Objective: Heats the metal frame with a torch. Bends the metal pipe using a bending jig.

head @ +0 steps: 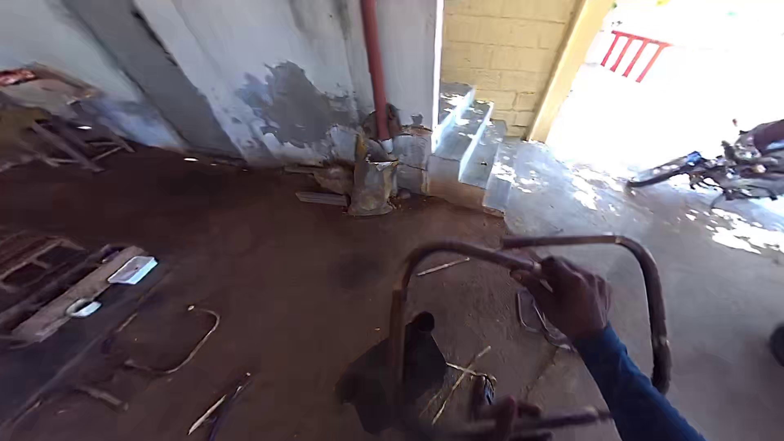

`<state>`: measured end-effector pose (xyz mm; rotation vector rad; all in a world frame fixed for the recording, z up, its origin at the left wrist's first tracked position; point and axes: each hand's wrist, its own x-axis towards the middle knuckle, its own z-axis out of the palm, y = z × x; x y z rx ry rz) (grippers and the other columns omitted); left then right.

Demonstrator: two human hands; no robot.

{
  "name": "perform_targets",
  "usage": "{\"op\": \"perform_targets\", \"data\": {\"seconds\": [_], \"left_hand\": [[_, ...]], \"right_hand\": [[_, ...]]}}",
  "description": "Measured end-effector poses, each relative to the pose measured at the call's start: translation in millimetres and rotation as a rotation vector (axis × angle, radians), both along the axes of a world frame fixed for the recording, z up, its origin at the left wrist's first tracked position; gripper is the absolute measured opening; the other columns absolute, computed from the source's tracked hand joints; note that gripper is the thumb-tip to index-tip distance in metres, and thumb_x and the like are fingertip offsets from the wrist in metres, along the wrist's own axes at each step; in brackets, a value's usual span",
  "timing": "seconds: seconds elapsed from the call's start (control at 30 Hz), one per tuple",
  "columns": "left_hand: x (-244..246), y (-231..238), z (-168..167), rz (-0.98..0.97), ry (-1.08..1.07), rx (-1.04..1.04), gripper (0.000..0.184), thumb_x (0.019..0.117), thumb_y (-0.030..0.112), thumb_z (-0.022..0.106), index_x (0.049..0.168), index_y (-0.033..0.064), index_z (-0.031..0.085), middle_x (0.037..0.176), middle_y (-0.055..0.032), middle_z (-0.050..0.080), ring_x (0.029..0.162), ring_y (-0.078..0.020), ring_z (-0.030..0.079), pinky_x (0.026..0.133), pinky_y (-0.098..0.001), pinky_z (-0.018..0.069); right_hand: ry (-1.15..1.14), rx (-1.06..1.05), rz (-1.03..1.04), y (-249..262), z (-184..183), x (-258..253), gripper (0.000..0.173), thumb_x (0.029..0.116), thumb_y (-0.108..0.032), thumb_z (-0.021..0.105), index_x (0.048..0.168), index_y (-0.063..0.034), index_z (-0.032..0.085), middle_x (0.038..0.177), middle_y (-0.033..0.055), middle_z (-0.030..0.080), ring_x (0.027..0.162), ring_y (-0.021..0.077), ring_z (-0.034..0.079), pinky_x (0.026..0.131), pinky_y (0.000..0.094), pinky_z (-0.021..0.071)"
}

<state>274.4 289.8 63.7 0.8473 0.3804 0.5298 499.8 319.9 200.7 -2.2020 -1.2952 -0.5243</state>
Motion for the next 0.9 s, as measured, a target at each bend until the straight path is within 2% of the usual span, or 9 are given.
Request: {"op": "perform_targets", "data": {"seconds": [0.07,0.13,0.23,0.37,0.5,0.63,0.7,0.77,0.9], "left_hand": [[11.5,14.8,23.3,0.229,0.034,0.136,0.047,0.1040,0.046,0.056,0.100,0.0039,0.076,0.092,-0.0098,0.078,0.084,-0.0192,0.076,0.083,-0.0375,0.0636],[20.9,29.5,38.2,0.307,-0.022,0.180,0.045,0.0991,0.052,0.062,0.096,0.0099,0.077,0.091,-0.0084,0.078,0.086,-0.0213,0.076,0.084,-0.0416,0.0638],[18.8,45.2,41.3,0.113,-0.183,0.071,0.054,0.1023,0.055,0.053,0.105,0.0058,0.075,0.098,-0.0166,0.077,0.091,-0.0316,0.076,0.087,-0.0510,0.0627],[18.8,49.2,44.7,-0.109,-0.295,-0.028,0.062,0.1080,0.054,0.035,0.102,0.0048,0.072,0.091,-0.0141,0.075,0.085,-0.0271,0.074,0.082,-0.0468,0.0632],[23.1,22.6,43.9,-0.259,-0.268,-0.066,0.062,0.1089,0.054,0.031,0.100,0.0067,0.071,0.086,-0.0110,0.073,0.078,-0.0236,0.073,0.076,-0.0435,0.0637],[41.2,-19.5,41.6,-0.404,-0.285,-0.108,0.062,0.1079,0.055,0.035,0.103,0.0044,0.070,0.087,-0.0125,0.074,0.080,-0.0250,0.074,0.080,-0.0460,0.0640],[48.3,-37.8,44.2,-0.424,-0.299,-0.112,0.061,0.1083,0.053,0.034,0.098,0.0043,0.070,0.077,-0.0105,0.072,0.070,-0.0222,0.072,0.071,-0.0428,0.0642],[55.3,-52.7,49.1,-0.401,-0.350,-0.152,0.059,0.1082,0.053,0.036,0.083,0.0080,0.066,0.055,-0.0013,0.053,0.046,-0.0148,0.054,0.048,-0.0339,0.0527],[67.4,-76.6,56.6,-0.378,-0.507,-0.268,0.060,0.1089,0.053,0.032,0.070,0.0122,0.052,0.048,0.0028,0.035,0.038,-0.0124,0.038,0.042,-0.0289,0.0402]], "right_hand": [[0.057,0.065,-0.069,-19.8,33.4,1.1,0.055,0.0936,-0.063,0.062,0.089,-0.0085,0.071,0.069,0.0103,0.065,0.059,0.0319,0.063,0.051,0.0578,0.0486],[0.097,0.130,-0.145,-43.3,55.1,2.6,0.056,0.0968,-0.060,0.060,0.093,-0.0048,0.071,0.068,0.0122,0.064,0.060,0.0329,0.063,0.056,0.0605,0.0487],[0.159,0.183,-0.295,-82.8,54.9,-5.0,0.057,0.1006,-0.063,0.050,0.107,-0.0118,0.074,0.075,0.0036,0.066,0.067,0.0221,0.064,0.065,0.0546,0.0519],[0.270,0.315,-0.410,-132.5,23.6,-24.5,0.046,0.1033,-0.056,0.050,0.095,-0.0144,0.069,0.075,-0.0044,0.062,0.069,0.0111,0.061,0.066,0.0420,0.0511],[0.352,0.405,-0.536,-195.6,-2.5,-50.2,0.045,0.1052,-0.052,0.050,0.094,-0.0120,0.067,0.068,-0.0056,0.055,0.057,0.0077,0.052,0.056,0.0341,0.0475],[0.317,0.409,-0.685,-257.7,6.9,-64.8,0.050,0.1048,-0.054,0.049,0.093,-0.0095,0.067,0.072,-0.0036,0.057,0.062,0.0082,0.056,0.061,0.0347,0.0520],[0.250,0.343,-0.749,-281.6,18.6,-70.7,0.048,0.1046,-0.055,0.050,0.096,-0.0099,0.065,0.076,-0.0032,0.059,0.068,0.0080,0.058,0.066,0.0354,0.0519],[0.111,0.227,-0.759,-300.1,32.2,-74.2,0.049,0.1025,-0.054,0.055,0.110,-0.0076,0.066,0.090,0.0014,0.065,0.081,0.0100,0.063,0.076,0.0375,0.0541],[-0.115,0.132,-0.599,-341.1,41.3,-61.4,0.055,0.1005,-0.052,0.062,0.115,0.0004,0.068,0.105,0.0191,0.069,0.101,0.0298,0.065,0.097,0.0543,0.0483]]}}
